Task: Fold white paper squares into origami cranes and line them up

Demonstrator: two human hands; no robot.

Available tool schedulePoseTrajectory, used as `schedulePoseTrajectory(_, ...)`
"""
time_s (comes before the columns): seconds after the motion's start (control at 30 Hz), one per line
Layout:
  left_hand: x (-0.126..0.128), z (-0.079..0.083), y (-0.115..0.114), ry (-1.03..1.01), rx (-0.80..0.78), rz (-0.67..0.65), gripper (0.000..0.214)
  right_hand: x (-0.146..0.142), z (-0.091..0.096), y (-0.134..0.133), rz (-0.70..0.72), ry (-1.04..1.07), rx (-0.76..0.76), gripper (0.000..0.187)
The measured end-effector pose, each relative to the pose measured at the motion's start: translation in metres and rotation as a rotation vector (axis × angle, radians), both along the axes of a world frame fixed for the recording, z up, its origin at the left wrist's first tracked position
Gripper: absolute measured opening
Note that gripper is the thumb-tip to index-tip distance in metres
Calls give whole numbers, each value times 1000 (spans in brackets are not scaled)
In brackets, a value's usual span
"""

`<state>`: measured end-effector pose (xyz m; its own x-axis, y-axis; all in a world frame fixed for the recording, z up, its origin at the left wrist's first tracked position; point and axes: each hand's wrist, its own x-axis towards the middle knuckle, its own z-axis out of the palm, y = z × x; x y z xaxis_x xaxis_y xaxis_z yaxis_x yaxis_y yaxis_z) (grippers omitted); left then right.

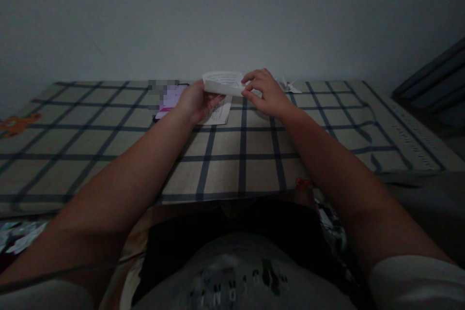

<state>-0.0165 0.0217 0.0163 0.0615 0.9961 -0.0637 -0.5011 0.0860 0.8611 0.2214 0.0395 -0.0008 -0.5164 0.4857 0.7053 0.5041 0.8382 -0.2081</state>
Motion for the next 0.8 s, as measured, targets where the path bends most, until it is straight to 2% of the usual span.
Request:
schedulePoseTrajectory(0.23, 4, 2, -15, 66, 101, -103, 23, 7, 7, -3, -39, 60, -189, 23)
schedulePoseTrajectory(0.33, 4, 2, -18, 95, 133, -138, 25, 5, 9, -8, -16, 77, -284, 19)
schedulePoseTrajectory(0.43, 2, 2, -18, 140, 108, -145, 27, 3, 10, -12, 35, 95, -312, 19)
schedulePoseTrajectory(0.6, 3, 3, -19, 144, 110, -137, 52, 0, 4, -6, 13, 182, -304, 17)
schedulePoseTrajectory(0.7, 4, 1, -21, 138, 148, -90, 51, 0, -1, 1, -19, 262, -387, 21)
schedulePoseTrajectory(0.73, 4, 0, -22, 147, 161, -77, 58, 0, -2, 2, -29, 285, -412, 23)
schedulePoseTrajectory(0.8, 5, -3, -22, 183, 199, -69, 86, 0, -3, 3, -47, 319, -434, 30)
